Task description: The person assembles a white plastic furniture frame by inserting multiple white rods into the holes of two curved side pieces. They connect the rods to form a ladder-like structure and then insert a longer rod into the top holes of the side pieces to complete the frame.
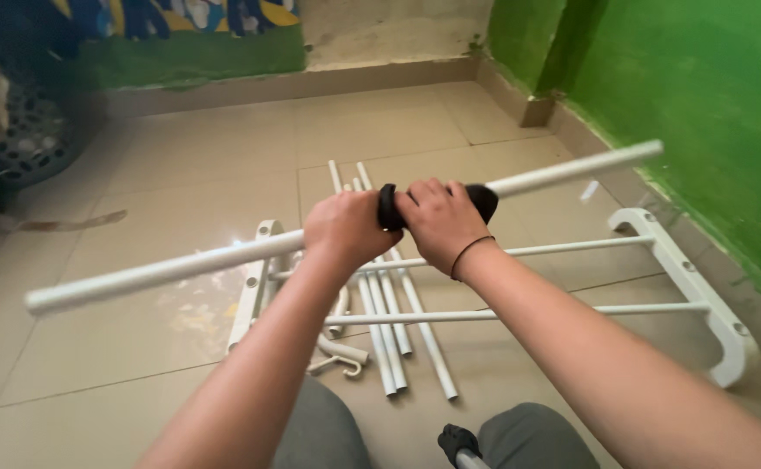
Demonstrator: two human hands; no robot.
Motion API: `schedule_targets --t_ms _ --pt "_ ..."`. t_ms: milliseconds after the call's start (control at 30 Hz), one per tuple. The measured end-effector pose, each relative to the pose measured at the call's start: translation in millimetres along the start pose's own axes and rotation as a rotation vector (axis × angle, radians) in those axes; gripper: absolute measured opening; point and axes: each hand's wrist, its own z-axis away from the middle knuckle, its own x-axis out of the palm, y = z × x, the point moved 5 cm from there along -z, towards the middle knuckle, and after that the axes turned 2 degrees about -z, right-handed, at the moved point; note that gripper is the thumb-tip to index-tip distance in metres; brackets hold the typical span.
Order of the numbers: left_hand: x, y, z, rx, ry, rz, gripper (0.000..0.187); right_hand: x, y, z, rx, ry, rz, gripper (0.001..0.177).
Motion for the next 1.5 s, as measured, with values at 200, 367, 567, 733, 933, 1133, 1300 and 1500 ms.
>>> schedule_targets --t_ms 200,367,567,733,933,1133,1300,1500 --pt "-4 12 -1 0.016 -0.042 -0.064 0.035 -5 57 45 0.122 -0.093 0.041 0.033" --pt "-12 -1 6 -0.045 -0.044 -0.108 0.036 -28 139 92 0.255 -0.125 0.154 0.033" --pt "-24 -10 9 -0.018 -0.05 -0.183 0.032 -36 154 114 0.333 -0.105 0.174 0.029" --pt "-22 10 7 0.028 -0.06 -0.169 0.032 -32 98 79 0.2 -0.039 0.059 0.028" --pt "-9 35 12 0.038 0.023 -0.049 0.033 -28 32 52 0.03 0.031 -0.021 0.038" --pt "-21 -10 18 -0.069 -0.013 -0.161 0.038 -24 100 72 0.158 -0.088 -0.021 0.033" --pt "-52 -74 29 -0.144 -0.053 -0.302 0.042 -27 174 128 0.36 -0.217 0.185 0.032" --pt "-63 -122 12 -0.19 -0.002 -0.286 0.047 -3 210 165 0.715 -0.228 0.099 0.029"
